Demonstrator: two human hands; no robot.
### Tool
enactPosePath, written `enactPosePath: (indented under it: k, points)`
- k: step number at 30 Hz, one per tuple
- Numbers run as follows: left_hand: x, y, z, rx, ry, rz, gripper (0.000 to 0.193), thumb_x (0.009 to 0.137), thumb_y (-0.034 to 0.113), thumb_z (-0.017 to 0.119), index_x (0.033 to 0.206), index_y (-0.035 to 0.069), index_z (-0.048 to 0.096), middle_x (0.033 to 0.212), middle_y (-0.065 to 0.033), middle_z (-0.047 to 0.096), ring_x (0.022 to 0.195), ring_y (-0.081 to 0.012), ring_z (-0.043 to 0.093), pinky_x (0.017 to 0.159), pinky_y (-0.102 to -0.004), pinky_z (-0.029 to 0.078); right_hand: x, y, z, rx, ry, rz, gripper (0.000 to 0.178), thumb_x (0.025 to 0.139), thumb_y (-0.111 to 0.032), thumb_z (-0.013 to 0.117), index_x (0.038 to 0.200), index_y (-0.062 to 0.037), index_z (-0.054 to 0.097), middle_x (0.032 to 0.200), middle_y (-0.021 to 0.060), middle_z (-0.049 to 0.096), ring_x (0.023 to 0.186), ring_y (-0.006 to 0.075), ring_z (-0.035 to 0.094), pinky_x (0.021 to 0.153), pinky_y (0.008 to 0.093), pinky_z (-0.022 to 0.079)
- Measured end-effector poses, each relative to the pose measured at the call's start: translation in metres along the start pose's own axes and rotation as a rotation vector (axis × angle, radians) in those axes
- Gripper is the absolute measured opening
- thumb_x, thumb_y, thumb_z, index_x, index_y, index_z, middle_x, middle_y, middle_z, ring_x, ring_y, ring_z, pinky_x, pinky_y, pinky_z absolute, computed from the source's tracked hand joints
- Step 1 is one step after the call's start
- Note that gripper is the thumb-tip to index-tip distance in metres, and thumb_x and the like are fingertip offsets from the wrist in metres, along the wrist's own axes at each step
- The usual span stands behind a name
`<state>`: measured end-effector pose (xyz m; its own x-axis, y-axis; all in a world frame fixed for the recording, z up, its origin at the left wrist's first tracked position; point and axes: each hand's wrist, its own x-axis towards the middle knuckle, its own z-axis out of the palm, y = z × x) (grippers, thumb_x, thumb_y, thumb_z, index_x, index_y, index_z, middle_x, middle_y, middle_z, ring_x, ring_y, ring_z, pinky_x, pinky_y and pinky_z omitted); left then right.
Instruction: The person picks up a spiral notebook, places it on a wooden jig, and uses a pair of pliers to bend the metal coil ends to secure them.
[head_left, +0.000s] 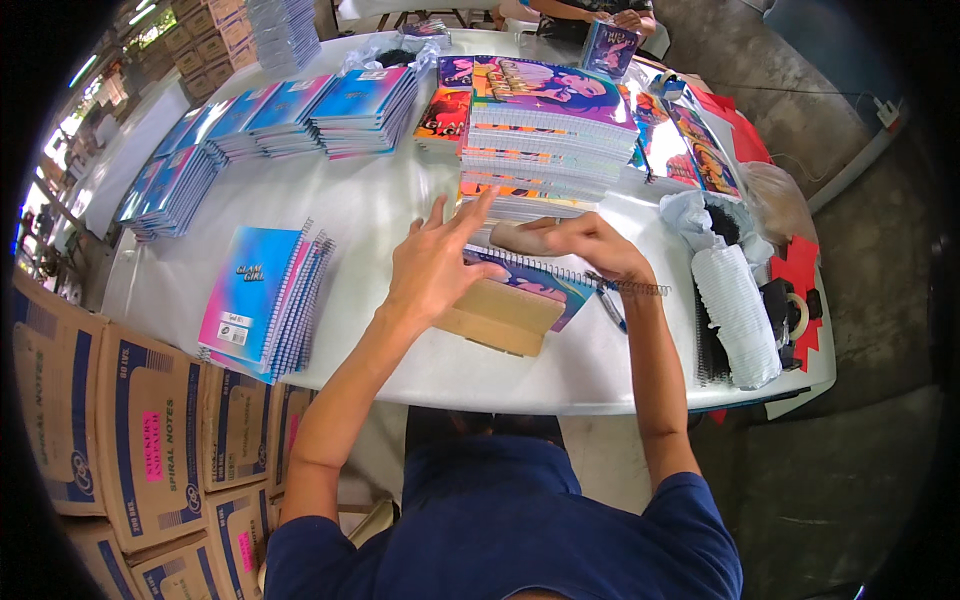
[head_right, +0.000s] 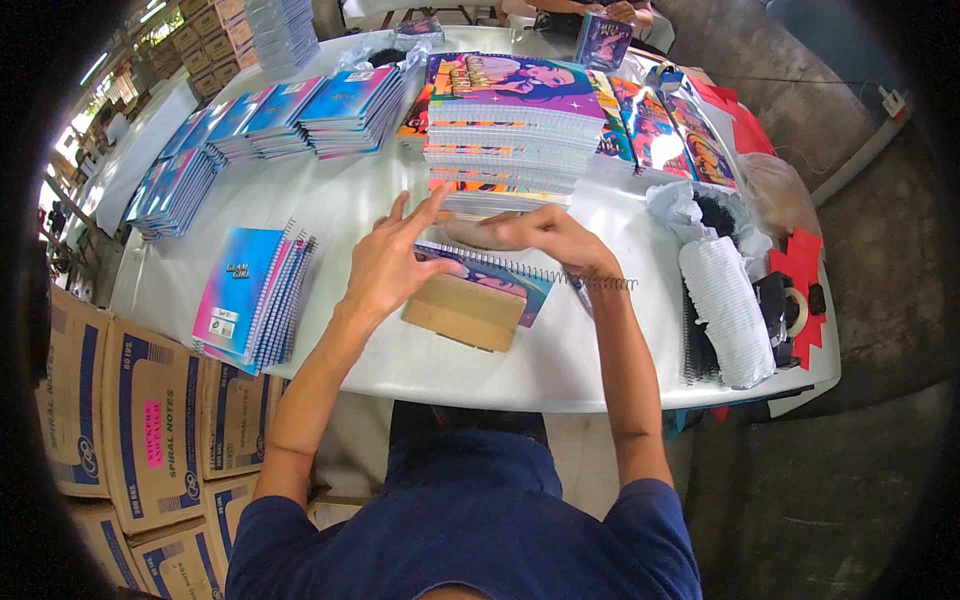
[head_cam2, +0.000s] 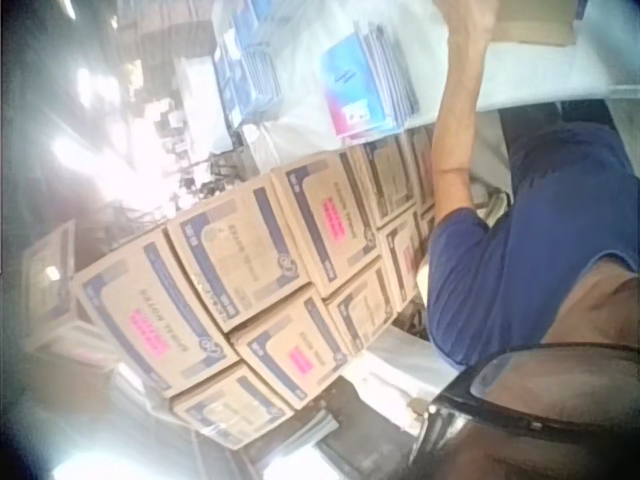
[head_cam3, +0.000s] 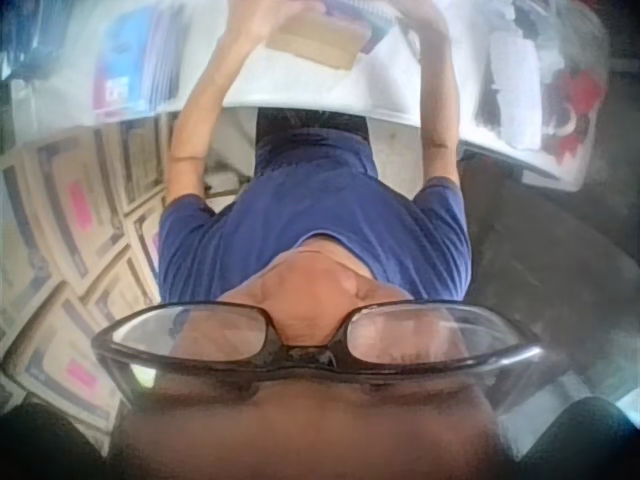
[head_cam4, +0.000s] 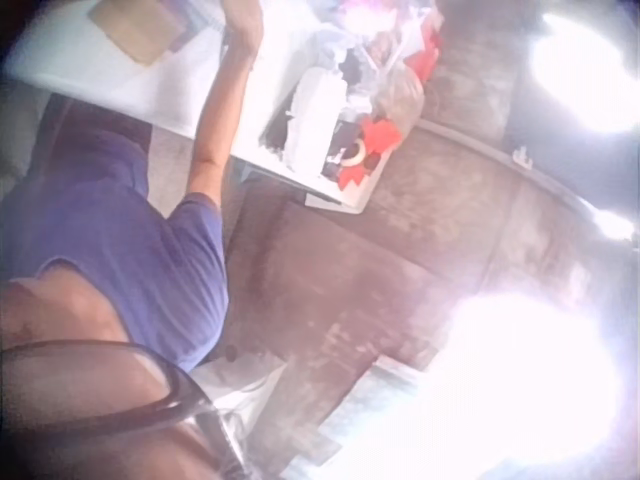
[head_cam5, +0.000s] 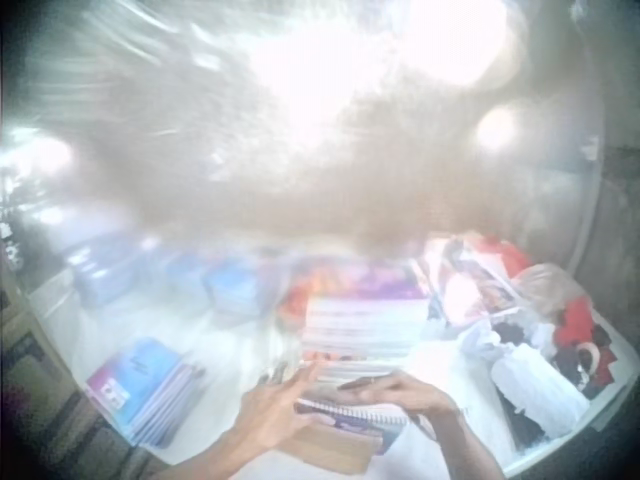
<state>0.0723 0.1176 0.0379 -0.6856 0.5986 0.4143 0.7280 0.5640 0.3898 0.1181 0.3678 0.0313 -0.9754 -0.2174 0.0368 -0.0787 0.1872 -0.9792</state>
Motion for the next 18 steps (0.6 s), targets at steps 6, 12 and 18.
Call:
enactPosePath:
  k: [6,12,18]
  points:
    - [-0.001,-0.014,0.009,-0.326,0.219,-0.016,0.11,0.058,0.01,0.087,0.15,0.025,0.028,0.141,-0.015,0.049,0.131,-0.0373,0.043,0.097,-0.0378,0.05,-0.002,0.012,-0.003,0.304,-0.047,0.003,0.045,0.086,-0.036,0.069,0.102,0.0067,0.069,0.118,0.0196,0.064,0.11,0.0256,0.058,0.098,0.0376,0.043]
    - [-0.011,-0.037,0.027,-0.772,0.105,-0.263,0.106,0.064,0.0,0.085,0.151,0.02,0.027,0.139,-0.0185,0.05,0.119,-0.0213,0.054,0.086,-0.0299,0.054,0.01,-0.004,0.016,-0.192,-0.099,0.068,0.057,0.085,-0.038,0.069,0.116,0.0088,0.062,0.119,0.0193,0.063,0.116,0.0258,0.057,0.098,0.0389,0.046]
    - [-0.016,-0.043,0.034,-1.06,0.112,-0.273,0.09,0.075,-0.006,0.076,0.15,0.015,0.031,0.138,-0.0178,0.051,0.115,-0.0188,0.055,0.08,-0.0256,0.052,-0.001,0.002,0.017,0.284,0.001,-0.008,0.055,0.082,-0.04,0.072,0.106,0.0096,0.067,0.121,0.0191,0.062,0.11,0.0258,0.059,0.097,0.0363,0.044]
